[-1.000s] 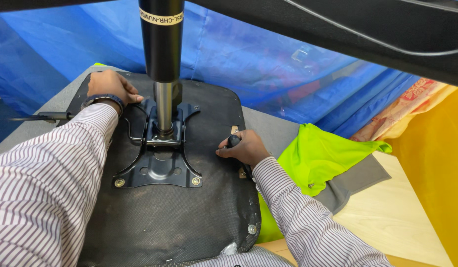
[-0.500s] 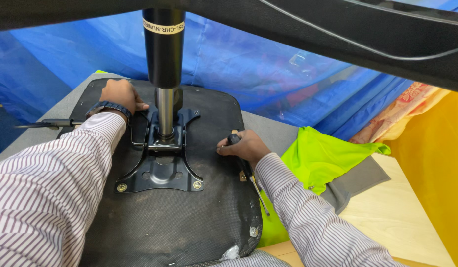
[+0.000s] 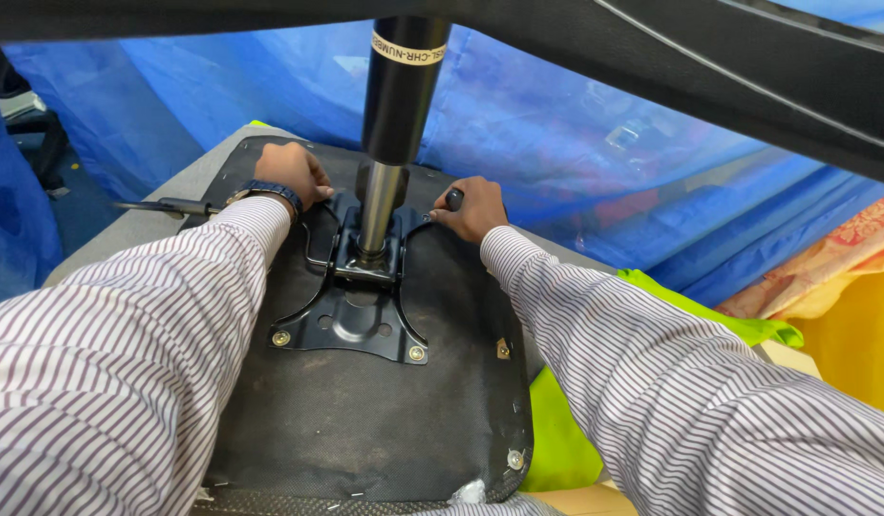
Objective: The person uses a screwdriver to tighten screws on the underside of an office chair seat, securing the seat to the gas-lift column. The person repeatedly rotates the chair to access different screw locations and continues tightening throughout the clip.
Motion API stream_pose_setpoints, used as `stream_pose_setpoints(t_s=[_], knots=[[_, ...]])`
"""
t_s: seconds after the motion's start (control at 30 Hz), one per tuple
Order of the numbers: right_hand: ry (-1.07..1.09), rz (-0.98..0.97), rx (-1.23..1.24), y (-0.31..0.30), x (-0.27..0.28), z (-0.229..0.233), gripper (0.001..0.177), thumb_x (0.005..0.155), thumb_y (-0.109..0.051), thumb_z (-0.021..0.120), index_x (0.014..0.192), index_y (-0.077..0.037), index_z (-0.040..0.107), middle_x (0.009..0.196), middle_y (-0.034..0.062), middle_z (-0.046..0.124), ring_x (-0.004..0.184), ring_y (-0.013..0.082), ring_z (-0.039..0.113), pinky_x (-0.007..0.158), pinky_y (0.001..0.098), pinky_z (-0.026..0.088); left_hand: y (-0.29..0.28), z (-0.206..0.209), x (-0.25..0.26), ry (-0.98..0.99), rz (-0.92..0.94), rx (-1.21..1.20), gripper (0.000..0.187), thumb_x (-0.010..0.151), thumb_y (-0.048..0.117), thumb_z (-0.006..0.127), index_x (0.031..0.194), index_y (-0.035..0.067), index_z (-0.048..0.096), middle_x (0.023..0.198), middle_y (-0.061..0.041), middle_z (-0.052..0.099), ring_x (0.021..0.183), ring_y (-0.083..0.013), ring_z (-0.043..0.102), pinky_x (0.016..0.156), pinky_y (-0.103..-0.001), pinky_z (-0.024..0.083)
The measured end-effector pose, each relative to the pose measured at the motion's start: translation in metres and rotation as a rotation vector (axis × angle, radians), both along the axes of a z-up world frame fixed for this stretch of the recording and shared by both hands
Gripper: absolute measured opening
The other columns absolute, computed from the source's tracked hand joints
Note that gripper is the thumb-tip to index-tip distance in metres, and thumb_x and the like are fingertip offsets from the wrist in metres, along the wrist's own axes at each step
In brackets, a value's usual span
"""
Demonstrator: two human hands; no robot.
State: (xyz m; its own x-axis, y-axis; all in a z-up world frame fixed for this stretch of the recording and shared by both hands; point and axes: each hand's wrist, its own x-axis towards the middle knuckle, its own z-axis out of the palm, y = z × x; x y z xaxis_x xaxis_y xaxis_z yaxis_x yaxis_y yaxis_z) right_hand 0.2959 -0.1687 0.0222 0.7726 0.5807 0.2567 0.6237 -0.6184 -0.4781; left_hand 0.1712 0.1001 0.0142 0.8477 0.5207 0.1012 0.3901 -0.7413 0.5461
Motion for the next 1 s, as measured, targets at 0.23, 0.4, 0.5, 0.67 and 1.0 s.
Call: stream_pose_setpoints(t_s=[0.23,0.4,0.5,0.67,1.0], knots=[[-0.145,0.073,0.105,0.001,-0.006,-0.016,0.013,0.076,-0.017,0.086,0.084,-0.01,0.079,0.082,0.015,0.076,0.076,0.031,0.074,0.077,0.0383,0.059,-0.008,0.01,-0.006,-0.036,-0.035,0.045,0.021,0.078,0.016,0.089,0.098,0.014,0.083,0.101,-0.011,0.078,0.095,-0.0256,0.075,0.091,-0.037,0.058],[-0.179,0.087,0.116,0.002,-0.015,-0.011,0.015,0.078,-0.017,0.086,0.084,-0.007,0.077,0.081,0.0162,0.074,0.075,0.0318,0.073,0.075,0.0391,0.058,-0.009,0.014,-0.009,-0.034,-0.076,0.034,0.022,0.077,0.013,0.089,0.098,0.013,0.083,0.101,-0.011,0.078,0.096,-0.0241,0.075,0.091,-0.036,0.058],[-0.17,0.105,0.103,0.001,-0.022,-0.01,0.014,0.081,-0.017,0.084,0.086,-0.007,0.077,0.081,0.0159,0.074,0.074,0.032,0.073,0.073,0.0391,0.058,-0.008,0.01,-0.006,-0.013,-0.073,0.052,0.018,0.08,0.014,0.088,0.097,0.013,0.083,0.101,-0.011,0.078,0.096,-0.0236,0.075,0.09,-0.035,0.059],[-0.187,0.109,0.027,-0.005,-0.025,-0.01,0.013,0.084,-0.017,0.083,0.092,-0.008,0.077,0.085,0.0179,0.074,0.079,0.0359,0.071,0.077,0.0426,0.057,-0.003,0.006,0.0,-0.024,-0.087,0.059,0.017,0.079,0.011,0.087,0.096,0.015,0.084,0.1,-0.009,0.079,0.095,-0.0233,0.074,0.09,-0.035,0.058],[-0.254,0.429,0.02,-0.014,-0.002,-0.018,0.035,0.069,0.004,0.068,0.101,-0.006,0.078,0.112,0.0123,0.077,0.102,0.0347,0.071,0.098,0.0398,0.054,-0.002,0.002,-0.002,-0.09,-0.051,-0.03,0.019,0.077,0.01,0.088,0.095,0.015,0.083,0.096,-0.008,0.08,0.089,-0.0192,0.075,0.087,-0.033,0.059]])
